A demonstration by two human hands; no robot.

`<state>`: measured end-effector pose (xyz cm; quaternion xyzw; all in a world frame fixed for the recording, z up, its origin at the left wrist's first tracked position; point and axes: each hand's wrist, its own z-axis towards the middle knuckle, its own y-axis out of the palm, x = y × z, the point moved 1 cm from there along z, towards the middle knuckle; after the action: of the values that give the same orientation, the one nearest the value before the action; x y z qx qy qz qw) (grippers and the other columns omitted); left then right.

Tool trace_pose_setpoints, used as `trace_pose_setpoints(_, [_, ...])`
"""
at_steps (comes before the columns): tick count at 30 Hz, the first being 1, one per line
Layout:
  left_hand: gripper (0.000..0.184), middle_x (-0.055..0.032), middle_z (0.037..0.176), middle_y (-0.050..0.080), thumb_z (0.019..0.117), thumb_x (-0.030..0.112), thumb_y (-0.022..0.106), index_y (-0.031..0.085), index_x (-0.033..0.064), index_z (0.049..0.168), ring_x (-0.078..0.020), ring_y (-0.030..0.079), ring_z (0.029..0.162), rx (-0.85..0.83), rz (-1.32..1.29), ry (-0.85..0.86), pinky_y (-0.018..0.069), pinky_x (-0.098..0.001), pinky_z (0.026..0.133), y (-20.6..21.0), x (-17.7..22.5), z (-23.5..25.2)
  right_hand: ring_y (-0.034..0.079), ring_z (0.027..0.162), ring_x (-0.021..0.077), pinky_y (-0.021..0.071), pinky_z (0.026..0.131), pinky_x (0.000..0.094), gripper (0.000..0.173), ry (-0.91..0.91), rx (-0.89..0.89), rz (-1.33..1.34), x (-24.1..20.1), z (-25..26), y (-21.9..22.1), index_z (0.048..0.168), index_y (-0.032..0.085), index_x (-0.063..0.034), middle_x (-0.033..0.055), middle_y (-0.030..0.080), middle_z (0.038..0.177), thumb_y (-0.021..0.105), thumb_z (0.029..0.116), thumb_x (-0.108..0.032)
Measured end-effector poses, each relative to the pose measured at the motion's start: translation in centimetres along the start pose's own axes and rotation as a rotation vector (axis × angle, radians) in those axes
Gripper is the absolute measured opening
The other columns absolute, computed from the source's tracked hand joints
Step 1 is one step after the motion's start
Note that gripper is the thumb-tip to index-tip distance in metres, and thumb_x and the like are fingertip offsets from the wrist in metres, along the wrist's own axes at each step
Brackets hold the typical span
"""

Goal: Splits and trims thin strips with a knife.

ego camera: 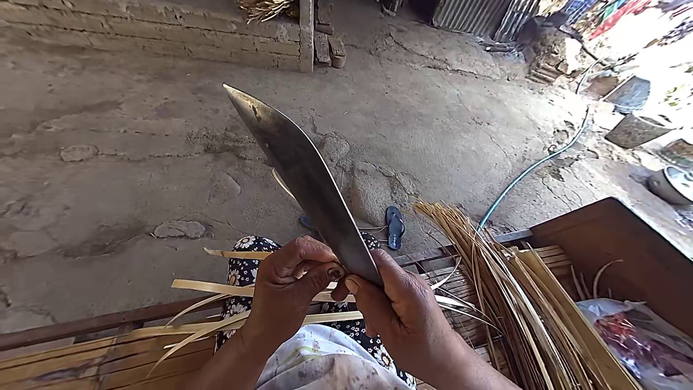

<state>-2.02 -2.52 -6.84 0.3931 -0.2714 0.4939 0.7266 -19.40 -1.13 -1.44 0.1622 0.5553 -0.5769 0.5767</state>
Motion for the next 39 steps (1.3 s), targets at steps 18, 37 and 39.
trace_pose_setpoints(18, [0.013,0.006,0.101,0.073,0.094,0.012,0.072,0.074,0.014,0.106,-0.0024,0.07,0.093,-0.019,0.056,-0.005,0.0589,-0.0187,0.086,0.3,0.1,-0.3,0.056,0.057,0.0019,0.0482,0.053,0.0164,0.016,-0.055,0.048,-0.248,0.1,-1.0,0.2,0.111,0.058,-0.0049,-0.0011,0.061,0.073,0.049,0.1058,-0.017])
trace_pose_setpoints(37, [0.014,0.0046,0.103,0.073,0.0955,0.01,0.07,0.074,0.0132,0.109,-0.0031,0.069,0.095,-0.037,0.014,-0.002,0.0581,-0.0193,0.087,0.0,-0.3,-0.8,0.06,0.06,0.0017,0.0512,0.055,0.0164,0.015,-0.005,-0.018,-0.211,0.2,-0.6,0.5,0.114,0.054,-0.0039,-0.0007,0.064,0.076,0.051,0.1035,-0.014])
trace_pose_setpoints(39, [0.014,0.0059,0.102,0.073,0.0948,0.012,0.071,0.074,0.0148,0.108,-0.0022,0.069,0.094,-0.028,0.019,-0.027,0.0583,-0.0188,0.086,0.0,-0.4,-0.7,0.061,0.062,0.0027,0.0522,0.056,0.0177,0.015,0.017,-0.057,-0.239,0.0,-0.3,0.1,0.114,0.055,-0.0045,-0.001,0.065,0.077,0.051,0.1033,-0.015])
